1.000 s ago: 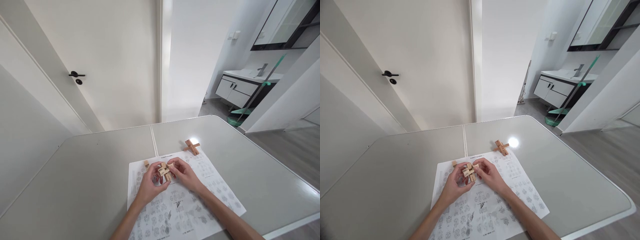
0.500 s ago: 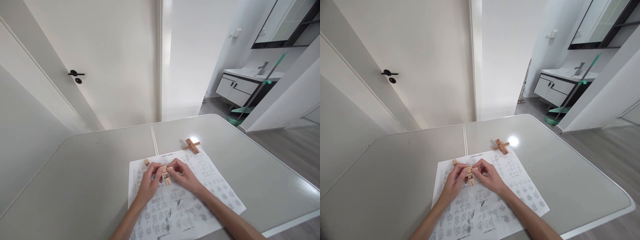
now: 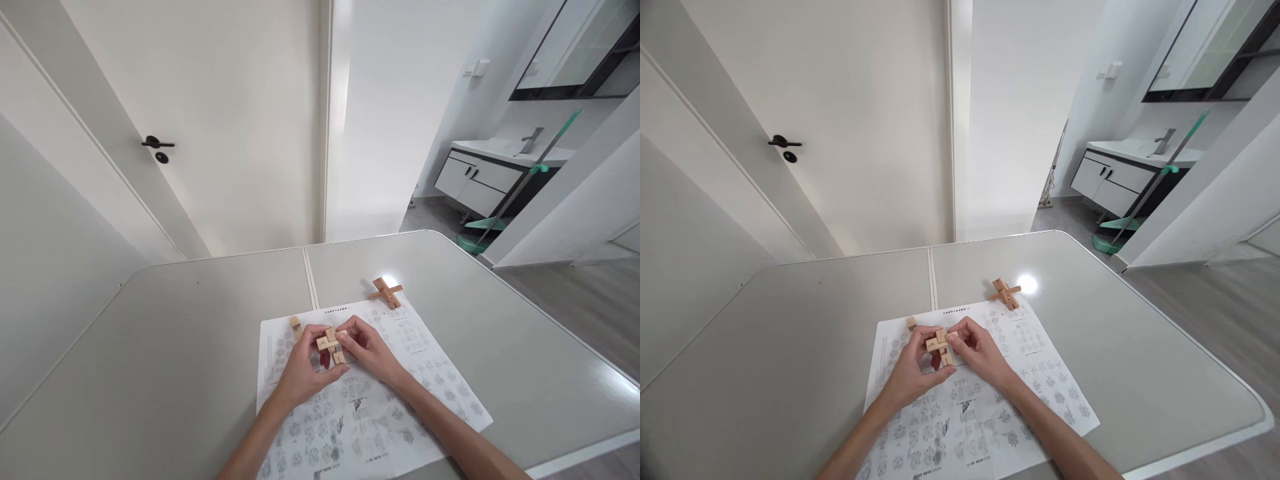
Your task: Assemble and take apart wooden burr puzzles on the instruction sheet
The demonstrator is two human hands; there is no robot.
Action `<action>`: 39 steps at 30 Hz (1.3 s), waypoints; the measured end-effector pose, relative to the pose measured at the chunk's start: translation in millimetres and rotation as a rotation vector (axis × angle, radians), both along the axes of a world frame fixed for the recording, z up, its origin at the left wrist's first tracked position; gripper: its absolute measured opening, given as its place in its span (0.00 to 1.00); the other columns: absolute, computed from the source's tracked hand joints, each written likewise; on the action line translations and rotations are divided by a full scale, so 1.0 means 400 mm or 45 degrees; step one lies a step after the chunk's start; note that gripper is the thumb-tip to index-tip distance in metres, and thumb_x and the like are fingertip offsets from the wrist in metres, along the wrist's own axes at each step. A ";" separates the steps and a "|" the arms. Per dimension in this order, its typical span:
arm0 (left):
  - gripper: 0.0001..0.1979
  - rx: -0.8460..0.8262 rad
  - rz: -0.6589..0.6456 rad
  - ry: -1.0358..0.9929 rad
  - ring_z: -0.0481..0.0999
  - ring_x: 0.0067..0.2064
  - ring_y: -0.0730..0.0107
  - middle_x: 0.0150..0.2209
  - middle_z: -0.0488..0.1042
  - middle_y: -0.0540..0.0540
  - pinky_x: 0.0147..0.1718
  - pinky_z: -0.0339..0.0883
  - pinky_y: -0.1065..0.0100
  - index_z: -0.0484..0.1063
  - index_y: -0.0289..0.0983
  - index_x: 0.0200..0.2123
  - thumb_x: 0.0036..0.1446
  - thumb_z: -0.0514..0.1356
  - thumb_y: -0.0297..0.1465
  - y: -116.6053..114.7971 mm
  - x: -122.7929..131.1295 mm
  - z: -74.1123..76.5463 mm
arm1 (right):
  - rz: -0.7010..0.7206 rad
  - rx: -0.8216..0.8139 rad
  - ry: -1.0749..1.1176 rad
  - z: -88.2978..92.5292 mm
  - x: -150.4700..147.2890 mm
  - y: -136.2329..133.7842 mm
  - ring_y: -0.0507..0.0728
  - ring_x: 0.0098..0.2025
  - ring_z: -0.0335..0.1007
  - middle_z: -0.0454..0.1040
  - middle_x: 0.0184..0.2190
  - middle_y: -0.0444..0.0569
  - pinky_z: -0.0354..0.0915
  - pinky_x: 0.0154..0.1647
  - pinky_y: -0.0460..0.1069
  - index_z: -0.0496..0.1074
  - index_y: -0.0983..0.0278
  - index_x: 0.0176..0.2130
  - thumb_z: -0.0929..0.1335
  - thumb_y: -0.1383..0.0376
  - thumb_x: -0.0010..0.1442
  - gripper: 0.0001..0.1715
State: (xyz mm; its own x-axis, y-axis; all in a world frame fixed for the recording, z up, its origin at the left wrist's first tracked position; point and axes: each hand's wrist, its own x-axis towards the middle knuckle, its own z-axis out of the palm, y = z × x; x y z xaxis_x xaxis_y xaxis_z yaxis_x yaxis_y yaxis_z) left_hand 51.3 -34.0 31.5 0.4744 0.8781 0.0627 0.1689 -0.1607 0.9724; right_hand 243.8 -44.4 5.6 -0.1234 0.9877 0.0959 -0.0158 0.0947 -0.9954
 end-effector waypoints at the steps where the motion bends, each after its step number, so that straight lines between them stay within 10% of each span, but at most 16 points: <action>1: 0.25 -0.005 -0.002 -0.002 0.71 0.33 0.71 0.39 0.74 0.49 0.37 0.73 0.64 0.65 0.42 0.50 0.53 0.71 0.36 0.001 0.000 0.000 | 0.005 -0.012 0.015 -0.004 -0.001 0.001 0.54 0.27 0.57 0.65 0.25 0.41 0.55 0.29 0.49 0.72 0.60 0.39 0.69 0.45 0.66 0.21; 23: 0.21 -0.064 -0.001 -0.149 0.72 0.33 0.73 0.39 0.75 0.50 0.38 0.72 0.66 0.68 0.41 0.46 0.52 0.72 0.33 0.008 -0.007 -0.003 | 0.028 -0.004 0.012 -0.015 -0.006 0.002 0.53 0.25 0.58 0.63 0.24 0.39 0.57 0.28 0.49 0.71 0.60 0.42 0.68 0.46 0.67 0.21; 27: 0.24 -0.150 0.287 -0.318 0.75 0.34 0.71 0.37 0.76 0.51 0.35 0.71 0.69 0.67 0.41 0.46 0.49 0.74 0.36 0.043 -0.044 -0.008 | 0.031 0.120 -0.068 0.008 -0.016 0.007 0.55 0.31 0.66 0.72 0.34 0.44 0.67 0.36 0.51 0.65 0.57 0.57 0.64 0.49 0.71 0.22; 32: 0.28 -0.173 0.821 -0.504 0.77 0.37 0.70 0.35 0.76 0.50 0.38 0.72 0.70 0.69 0.39 0.49 0.49 0.74 0.41 0.102 -0.103 -0.024 | 0.055 0.311 -0.678 0.002 -0.082 0.031 0.57 0.35 0.71 0.74 0.44 0.50 0.69 0.37 0.52 0.68 0.57 0.52 0.68 0.56 0.68 0.15; 39: 0.30 -0.135 0.736 -0.462 0.79 0.39 0.67 0.39 0.77 0.47 0.42 0.74 0.65 0.67 0.40 0.54 0.51 0.74 0.40 0.092 -0.092 -0.032 | -0.081 0.493 -1.037 -0.010 -0.160 0.080 0.61 0.38 0.75 0.76 0.38 0.52 0.66 0.33 0.51 0.71 0.60 0.39 0.67 0.57 0.69 0.10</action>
State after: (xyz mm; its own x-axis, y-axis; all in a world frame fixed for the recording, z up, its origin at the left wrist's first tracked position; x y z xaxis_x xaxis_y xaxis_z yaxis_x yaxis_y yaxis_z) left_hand 14.5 3.0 18.9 -0.1066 0.9939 0.0287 -0.1407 -0.0436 0.9891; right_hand 179.8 -12.3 1.8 -0.2448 0.9118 0.3296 0.6965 0.4019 -0.5944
